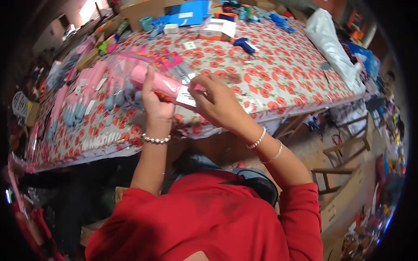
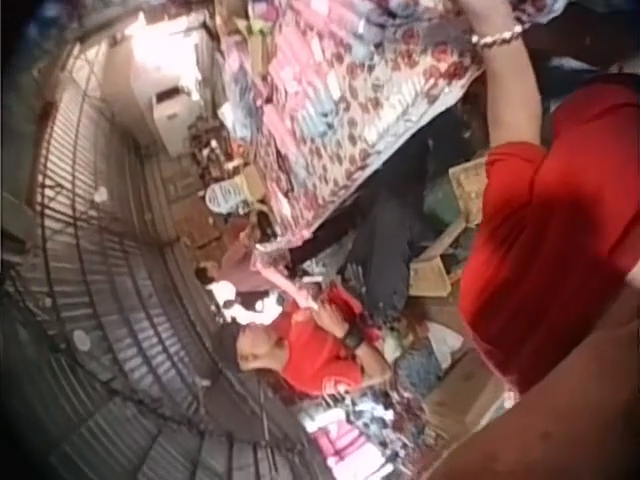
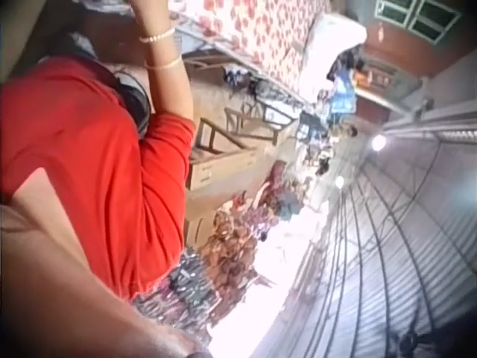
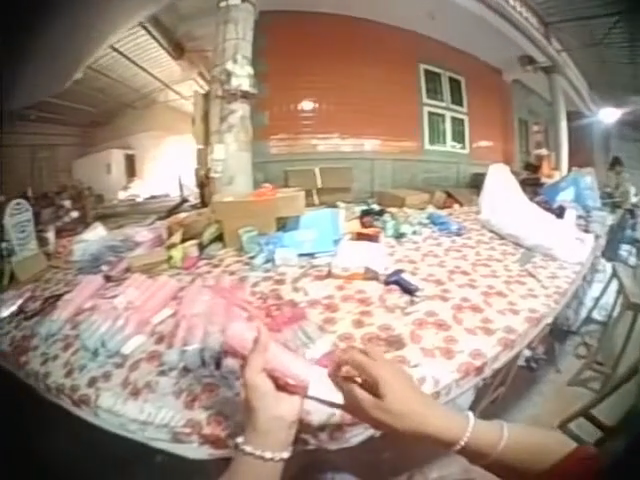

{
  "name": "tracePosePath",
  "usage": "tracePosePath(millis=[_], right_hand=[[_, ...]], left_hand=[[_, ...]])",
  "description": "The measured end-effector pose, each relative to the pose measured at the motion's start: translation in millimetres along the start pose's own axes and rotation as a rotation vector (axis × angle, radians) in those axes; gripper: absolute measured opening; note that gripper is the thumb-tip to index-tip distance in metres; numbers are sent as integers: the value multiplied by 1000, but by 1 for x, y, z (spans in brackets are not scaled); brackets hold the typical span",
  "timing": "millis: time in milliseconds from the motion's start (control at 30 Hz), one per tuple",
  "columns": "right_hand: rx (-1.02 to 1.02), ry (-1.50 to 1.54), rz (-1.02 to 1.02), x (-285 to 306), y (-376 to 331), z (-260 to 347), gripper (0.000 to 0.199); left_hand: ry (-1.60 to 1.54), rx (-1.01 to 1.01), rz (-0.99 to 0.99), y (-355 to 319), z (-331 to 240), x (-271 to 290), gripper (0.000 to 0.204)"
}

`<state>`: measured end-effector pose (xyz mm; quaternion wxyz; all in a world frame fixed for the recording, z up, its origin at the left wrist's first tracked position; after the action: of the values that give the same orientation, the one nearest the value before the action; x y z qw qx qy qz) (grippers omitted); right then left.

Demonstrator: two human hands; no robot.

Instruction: Packaging pink plastic products into plastic sleeves and applying labels.

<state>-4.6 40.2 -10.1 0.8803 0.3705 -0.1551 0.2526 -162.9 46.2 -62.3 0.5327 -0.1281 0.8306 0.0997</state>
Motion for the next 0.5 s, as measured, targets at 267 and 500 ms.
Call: tracePosePath(millis=[267, 500], right_hand=[[469, -561, 36, -30, -4, 63, 19], [-118, 218, 232, -22, -40, 31, 33]], left_hand=[[-72, -226, -90, -55, -42, -7, 16], [-110, -28, 46, -58, -8, -8, 20]])
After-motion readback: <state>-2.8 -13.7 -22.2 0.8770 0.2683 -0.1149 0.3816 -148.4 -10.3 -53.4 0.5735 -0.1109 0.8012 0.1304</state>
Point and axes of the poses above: each hand's wrist, its own y-axis towards the middle knuckle, its own x-axis out of the back of the hand, z = x × y, the point moved 6 cm from there along y, towards the middle knuckle, and after that the axes turned 8 degrees about x, right-handed, at the moved point
